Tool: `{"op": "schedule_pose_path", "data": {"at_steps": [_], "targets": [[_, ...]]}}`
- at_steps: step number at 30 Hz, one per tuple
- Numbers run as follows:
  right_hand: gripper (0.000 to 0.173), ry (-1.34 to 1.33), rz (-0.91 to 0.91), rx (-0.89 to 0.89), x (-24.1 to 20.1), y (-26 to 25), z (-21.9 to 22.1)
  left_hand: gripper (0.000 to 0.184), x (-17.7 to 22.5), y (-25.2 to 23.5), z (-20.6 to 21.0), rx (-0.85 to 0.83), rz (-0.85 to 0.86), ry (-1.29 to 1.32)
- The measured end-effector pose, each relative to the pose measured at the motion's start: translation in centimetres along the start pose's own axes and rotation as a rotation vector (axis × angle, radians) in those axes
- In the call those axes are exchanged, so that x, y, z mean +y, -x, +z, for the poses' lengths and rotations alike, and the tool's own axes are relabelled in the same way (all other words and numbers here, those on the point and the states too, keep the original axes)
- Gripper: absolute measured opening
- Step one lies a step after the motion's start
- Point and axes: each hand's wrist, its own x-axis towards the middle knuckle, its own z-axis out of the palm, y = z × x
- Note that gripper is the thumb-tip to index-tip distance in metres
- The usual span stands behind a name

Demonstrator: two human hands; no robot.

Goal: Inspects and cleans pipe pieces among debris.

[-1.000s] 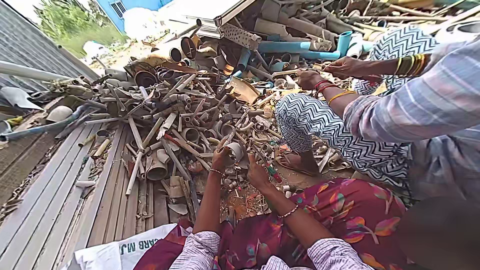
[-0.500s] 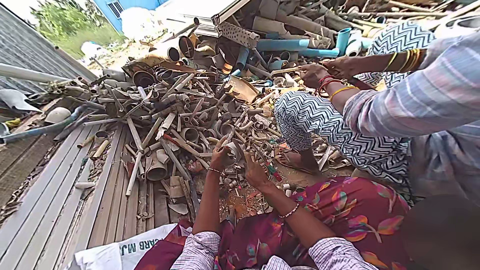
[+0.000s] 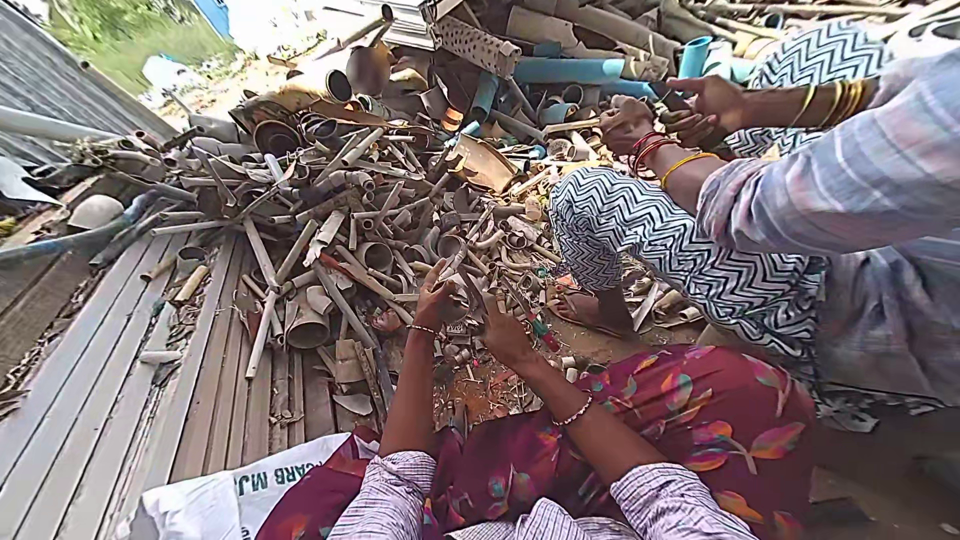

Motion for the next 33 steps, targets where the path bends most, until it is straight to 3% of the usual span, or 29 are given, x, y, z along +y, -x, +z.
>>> {"op": "schedule_pose_path", "data": {"at_steps": [2,6,9,12,16,21,23,26,27,30,31,33], "targets": [[0.053,-0.027,0.095,-0.042,0.7,-0.2,-0.1,0.054,0.3,0.2,0.3,-0.007,-0.008,0.015],[0.049,-0.061,0.01,0.103,0.3,0.2,0.9,0.055,0.4,0.2,0.5,-0.018,-0.036,0.006],[0.052,-0.085,0.14,-0.007,0.8,-0.2,0.3,0.055,0.0,0.3,0.8,-0.027,-0.047,0.045],[0.048,-0.07,-0.002,0.135,0.3,0.2,0.9,0.058,-0.4,-0.3,0.5,-0.054,-0.017,0.076],[0.05,-0.083,0.197,-0.06,0.9,-0.5,0.5,0.055,-0.4,0.0,0.3,-0.053,-0.048,0.07],[0.051,-0.089,0.15,0.043,0.4,-0.2,0.6,0.083,-0.4,-0.2,-0.9,-0.121,0.041,0.192],[0.048,-0.104,0.139,0.088,0.4,-0.1,0.6,0.071,-0.5,-0.1,-0.9,-0.069,0.03,0.204],[0.043,-0.074,-0.158,0.339,0.8,0.1,2.3,0.049,-0.4,0.3,0.0,-0.021,-0.007,0.219],[0.042,-0.05,-0.178,0.344,0.8,0.1,2.3,0.048,-0.5,0.3,0.2,-0.024,-0.014,0.224],[0.049,-0.036,0.191,0.019,0.7,-0.6,0.4,0.048,-0.9,0.3,0.4,-0.021,-0.043,0.224],[0.048,-0.057,0.21,0.051,0.9,-0.7,0.4,0.05,-0.9,0.1,0.3,-0.014,-0.048,0.237],[0.042,-0.102,-0.027,0.355,0.9,-0.2,1.6,0.048,-0.9,0.0,0.2,0.003,-0.057,0.256]]}}
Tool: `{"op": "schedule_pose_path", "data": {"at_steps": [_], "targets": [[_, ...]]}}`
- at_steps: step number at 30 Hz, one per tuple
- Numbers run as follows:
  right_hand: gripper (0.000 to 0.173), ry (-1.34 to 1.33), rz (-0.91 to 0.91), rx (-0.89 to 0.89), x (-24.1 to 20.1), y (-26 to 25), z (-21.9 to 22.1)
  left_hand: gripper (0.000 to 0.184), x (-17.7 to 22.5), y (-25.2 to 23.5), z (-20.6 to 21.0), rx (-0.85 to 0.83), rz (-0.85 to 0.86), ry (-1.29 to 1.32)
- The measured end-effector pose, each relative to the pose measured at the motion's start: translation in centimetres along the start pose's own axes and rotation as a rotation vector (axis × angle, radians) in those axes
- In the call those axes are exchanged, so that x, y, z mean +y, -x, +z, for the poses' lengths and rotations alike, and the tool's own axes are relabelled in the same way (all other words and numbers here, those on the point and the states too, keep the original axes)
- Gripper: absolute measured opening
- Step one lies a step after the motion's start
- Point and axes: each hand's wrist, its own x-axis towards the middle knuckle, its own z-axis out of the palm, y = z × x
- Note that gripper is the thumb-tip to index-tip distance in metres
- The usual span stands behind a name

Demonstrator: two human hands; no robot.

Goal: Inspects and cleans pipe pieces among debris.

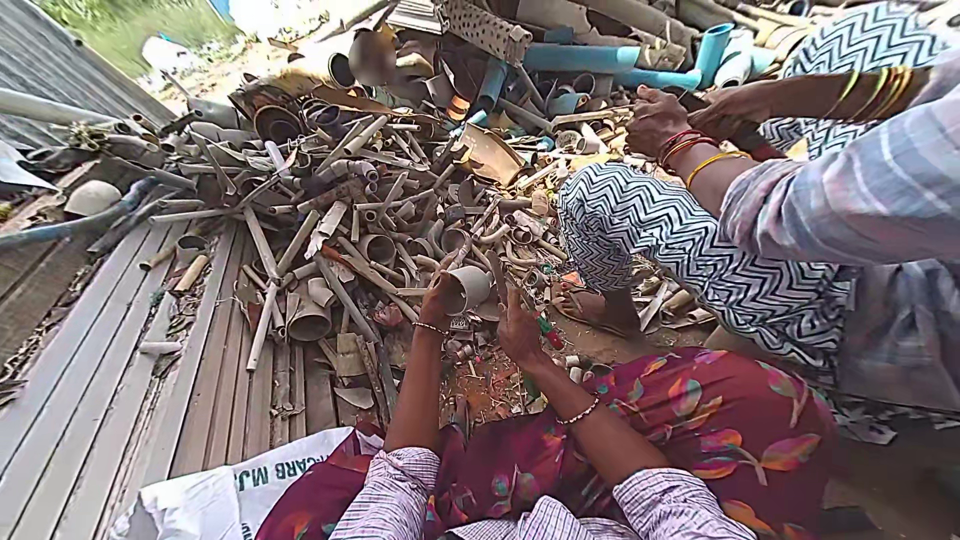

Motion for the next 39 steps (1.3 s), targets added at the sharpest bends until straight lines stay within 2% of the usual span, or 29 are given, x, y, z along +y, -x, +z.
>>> {"op": "schedule_pose_path", "data": {"at_steps": [1,2,3,4,5,6,8,10,11,13,14,16,19,20,21,22,23,24,26,28,29,30,31,32,33,35,37,38,39], "targets": [[0.039,-0.022,-0.146,0.123,0.0,0.2,0.4,0.047,0.0,-0.1,0.0,0.008,-0.002,0.002],[0.038,0.008,-0.219,0.155,0.0,0.3,0.6,0.047,0.0,-0.1,0.0,0.014,-0.001,-0.009],[0.041,0.077,-0.144,0.029,-0.2,0.4,0.2,0.048,0.0,0.0,0.0,0.011,0.002,-0.029],[0.049,0.16,0.07,-0.238,-0.6,0.1,-0.7,0.049,0.0,0.2,0.0,0.006,0.004,-0.046],[0.054,0.188,0.24,-0.402,-0.3,-0.7,-1.1,0.049,0.1,0.1,0.0,0.018,0.004,-0.044],[0.055,0.187,0.326,-0.449,0.0,-1.4,-1.2,0.049,0.3,0.1,0.1,0.023,0.003,-0.025],[0.048,0.164,0.223,-0.27,-0.3,-0.9,-0.9,0.049,0.4,0.0,0.2,0.029,0.009,-0.017],[0.04,0.109,-0.069,0.01,-0.4,-0.2,-0.3,0.047,0.0,-0.3,0.2,0.018,0.028,-0.028],[0.039,0.136,-0.093,-0.013,-0.5,-0.1,-0.3,0.047,-0.1,-0.2,0.2,0.017,0.032,-0.039],[0.049,0.237,0.204,-0.388,-0.2,-0.7,-1.2,0.05,-0.1,0.3,0.2,0.024,0.012,-0.065],[0.051,0.233,0.314,-0.471,0.4,-1.4,-1.3,0.051,0.1,0.2,0.3,0.021,0.012,-0.054],[0.05,0.203,0.278,-0.366,0.1,-1.3,-1.1,0.05,0.5,0.1,0.4,0.026,0.03,-0.061],[0.038,0.081,-0.143,0.037,-0.9,0.0,-0.6,0.046,0.3,0.0,0.4,0.037,0.033,-0.073],[0.038,0.111,-0.19,0.027,-0.7,0.1,-0.5,0.046,0.3,0.1,0.4,0.044,0.029,-0.075],[0.044,0.177,-0.069,-0.139,-0.6,0.2,-0.9,0.048,0.2,0.3,0.3,0.038,0.027,-0.089],[0.05,0.247,0.131,-0.358,-0.3,-0.5,-1.5,0.051,0.1,0.4,0.1,0.026,0.027,-0.085],[0.053,0.272,0.282,-0.492,0.4,-1.5,-1.8,0.053,0.2,0.2,0.2,0.025,0.035,-0.066],[0.054,0.276,0.331,-0.515,0.7,-1.9,-1.8,0.053,0.5,0.1,0.2,0.021,0.045,-0.049],[0.048,0.223,0.176,-0.298,-0.3,-1.0,-1.6,0.049,0.8,0.2,0.3,0.04,0.041,-0.074],[0.038,0.117,-0.169,0.038,-0.5,-0.3,-0.8,0.044,0.6,0.0,0.7,0.074,0.027,-0.072],[0.037,0.129,-0.212,0.047,-0.3,-0.1,-0.5,0.043,0.5,0.1,0.6,0.077,0.019,-0.068],[0.041,0.179,-0.077,-0.111,-0.1,-0.1,-0.8,0.045,0.5,0.3,0.5,0.065,0.012,-0.063],[0.045,0.232,0.153,-0.34,0.3,-0.7,-1.3,0.046,0.4,0.5,0.5,0.056,0.012,-0.059],[0.051,0.236,0.315,-0.463,1.1,-1.6,-1.4,0.049,0.7,0.5,0.6,0.044,0.019,-0.044],[0.054,0.238,0.373,-0.47,1.3,-2.0,-1.4,0.05,1.1,0.4,0.6,0.04,0.029,-0.037],[0.049,0.194,0.22,-0.277,-0.1,-1.3,-1.5,0.05,1.3,0.4,0.6,0.064,0.037,-0.04],[0.038,0.105,-0.144,0.049,-0.5,-0.4,-0.7,0.046,0.8,0.2,0.6,0.09,0.018,-0.037],[0.036,0.125,-0.194,0.068,-0.3,-0.3,-0.3,0.045,0.6,0.2,0.6,0.1,0.011,-0.046],[0.041,0.178,-0.058,-0.092,-0.2,-0.2,-0.5,0.046,0.3,0.3,0.5,0.092,0.004,-0.052]]}}
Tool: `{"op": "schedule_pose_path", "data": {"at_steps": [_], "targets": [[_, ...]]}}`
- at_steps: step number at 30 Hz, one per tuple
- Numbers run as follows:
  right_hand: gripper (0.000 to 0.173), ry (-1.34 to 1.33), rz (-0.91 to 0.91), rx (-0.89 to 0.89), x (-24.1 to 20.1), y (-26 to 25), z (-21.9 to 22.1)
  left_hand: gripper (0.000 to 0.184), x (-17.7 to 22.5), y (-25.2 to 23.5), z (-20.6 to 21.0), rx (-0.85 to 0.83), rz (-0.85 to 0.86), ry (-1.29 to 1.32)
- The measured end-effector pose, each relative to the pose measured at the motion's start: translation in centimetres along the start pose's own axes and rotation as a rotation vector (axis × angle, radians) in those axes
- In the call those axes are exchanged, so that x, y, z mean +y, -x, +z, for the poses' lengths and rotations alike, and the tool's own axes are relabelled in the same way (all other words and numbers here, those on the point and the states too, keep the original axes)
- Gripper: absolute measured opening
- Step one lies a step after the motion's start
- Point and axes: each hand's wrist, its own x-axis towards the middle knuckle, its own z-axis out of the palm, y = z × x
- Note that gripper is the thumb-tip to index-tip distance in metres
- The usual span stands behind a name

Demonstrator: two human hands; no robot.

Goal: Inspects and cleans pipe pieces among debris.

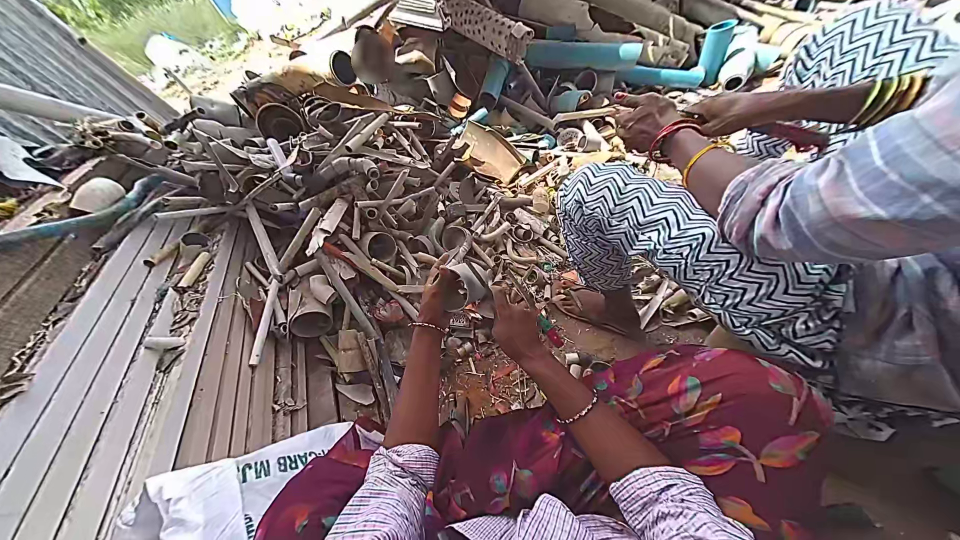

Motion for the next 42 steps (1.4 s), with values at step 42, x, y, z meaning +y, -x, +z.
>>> {"op": "schedule_pose_path", "data": {"at_steps": [42], "targets": [[0.039,-0.059,0.187,-0.036,0.3,-1.5,-0.5,0.052,0.4,0.5,3.6,0.197,-0.212,0.342]]}}
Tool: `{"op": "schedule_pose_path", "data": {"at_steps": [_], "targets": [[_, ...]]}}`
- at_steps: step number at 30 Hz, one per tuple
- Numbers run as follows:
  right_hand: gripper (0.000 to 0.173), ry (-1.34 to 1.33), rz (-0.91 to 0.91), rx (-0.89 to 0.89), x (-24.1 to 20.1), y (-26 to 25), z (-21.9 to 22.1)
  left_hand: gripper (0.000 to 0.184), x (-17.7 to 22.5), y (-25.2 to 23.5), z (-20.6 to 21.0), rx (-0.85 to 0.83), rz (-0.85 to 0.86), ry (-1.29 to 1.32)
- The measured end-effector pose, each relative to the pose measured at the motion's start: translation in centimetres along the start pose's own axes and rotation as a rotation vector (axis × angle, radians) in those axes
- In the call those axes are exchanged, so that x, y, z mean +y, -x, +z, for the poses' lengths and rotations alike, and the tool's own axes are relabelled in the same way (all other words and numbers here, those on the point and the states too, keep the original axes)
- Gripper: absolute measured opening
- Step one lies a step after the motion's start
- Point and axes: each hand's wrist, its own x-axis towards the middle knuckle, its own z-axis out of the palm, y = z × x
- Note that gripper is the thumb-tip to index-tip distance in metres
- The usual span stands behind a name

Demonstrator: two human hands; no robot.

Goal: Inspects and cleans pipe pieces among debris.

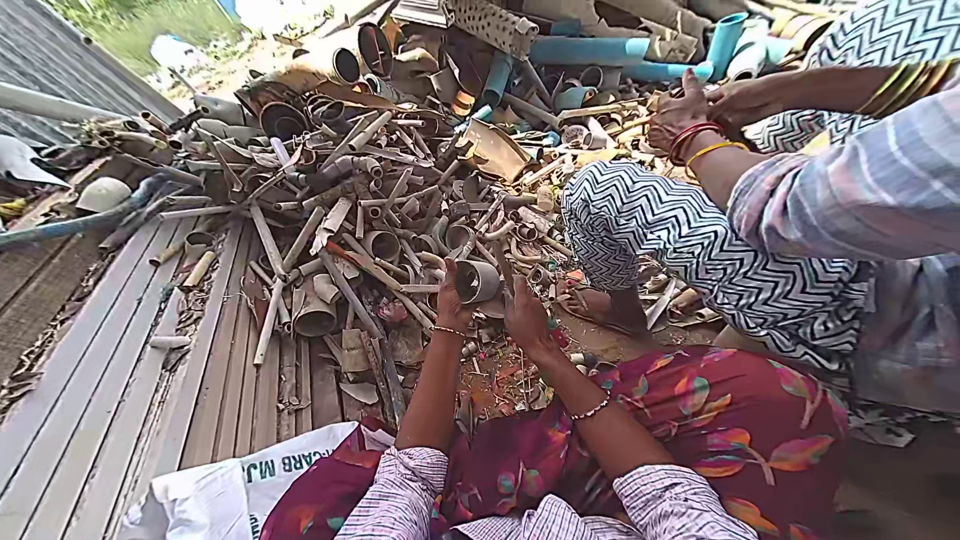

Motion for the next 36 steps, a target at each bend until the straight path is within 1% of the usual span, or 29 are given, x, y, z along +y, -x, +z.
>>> {"op": "schedule_pose_path", "data": {"at_steps": [1,2,3,4,5,6,7,9,10,11,12,15,17,18,20,21,22,24,25,28,29,31,32,34,35,36], "targets": [[0.037,-0.025,-0.119,0.092,-0.4,0.4,0.1,0.053,-0.1,-0.2,-0.2,0.013,-0.012,-0.01],[0.037,-0.002,-0.148,0.086,-0.3,0.5,0.2,0.054,-0.2,-0.3,-0.4,0.024,-0.023,-0.021],[0.041,0.06,-0.04,-0.055,0.1,0.4,0.0,0.055,-0.2,-0.2,-0.4,0.028,-0.025,-0.031],[0.046,0.116,0.109,-0.205,0.9,-0.1,-0.2,0.056,-0.3,0.0,-0.2,0.021,-0.022,-0.035],[0.051,0.116,0.212,-0.261,1.8,-0.8,-0.1,0.057,-0.1,0.1,0.2,0.008,-0.012,-0.034],[0.052,0.098,0.242,-0.232,2.1,-1.0,0.0,0.056,0.1,0.3,0.6,-0.002,0.002,-0.03],[0.049,0.071,0.201,-0.165,1.5,-0.8,0.0,0.055,0.2,0.3,0.6,-0.014,0.013,-0.014],[0.043,-0.023,-0.024,0.046,-0.1,0.1,-0.4,0.053,-0.2,-0.2,0.4,-0.01,0.016,0.035],[0.04,-0.057,-0.12,0.113,-0.6,0.6,-0.3,0.054,-0.4,-0.6,0.1,0.001,0.005,0.064],[0.038,-0.069,-0.162,0.134,-0.9,1.0,-0.1,0.055,-0.5,-0.8,-0.1,0.021,-0.011,0.09],[0.038,-0.066,-0.159,0.118,-0.8,1.1,0.2,0.057,-0.6,-0.9,-0.2,0.036,-0.021,0.112],[0.039,-0.049,-0.05,-0.011,0.1,0.9,0.6,0.059,-0.8,-0.6,0.5,0.065,-0.031,0.154],[0.038,-0.05,-0.064,0.01,0.4,0.7,1.0,0.058,-0.9,-0.4,0.7,0.069,-0.028,0.167],[0.039,-0.029,-0.044,-0.009,0.4,0.5,0.9,0.059,-0.9,-0.3,0.9,0.078,-0.029,0.171],[0.041,0.017,0.072,-0.117,0.4,-0.2,0.0,0.058,-1.1,-0.1,1.2,0.072,-0.018,0.165],[0.041,0.022,0.087,-0.123,0.3,-0.3,-0.2,0.057,-1.2,0.0,1.4,0.058,-0.011,0.157],[0.039,0.024,0.058,-0.095,0.1,-0.1,-0.1,0.056,-1.3,0.2,1.6,0.052,-0.005,0.157],[0.036,0.0,-0.072,0.015,-0.3,0.5,0.3,0.054,-1.5,0.1,1.8,0.056,0.0,0.162],[0.035,-0.003,-0.097,0.033,-0.4,0.5,0.4,0.053,-1.5,0.0,1.8,0.067,0.005,0.155],[0.042,0.026,0.087,-0.157,0.2,-0.1,-0.2,0.057,-1.4,0.2,1.6,0.045,-0.004,0.155],[0.041,0.026,0.08,-0.139,0.2,0.0,-0.1,0.057,-1.4,0.2,1.6,0.039,0.002,0.159],[0.037,-0.017,-0.038,-0.004,-0.3,0.6,0.4,0.052,-1.3,0.0,1.7,0.041,0.02,0.171],[0.036,-0.017,-0.075,0.032,-0.4,0.7,0.5,0.051,-1.3,0.0,1.8,0.038,0.024,0.182],[0.039,0.003,0.029,-0.092,-0.1,0.5,0.2,0.054,-1.3,0.2,1.4,0.034,0.018,0.175],[0.04,0.007,0.059,-0.12,0.3,0.2,0.3,0.056,-1.3,0.3,1.4,0.02,0.023,0.163],[0.04,0.0,0.03,-0.086,0.5,0.3,0.6,0.057,-1.3,0.3,1.4,0.012,0.031,0.161]]}}
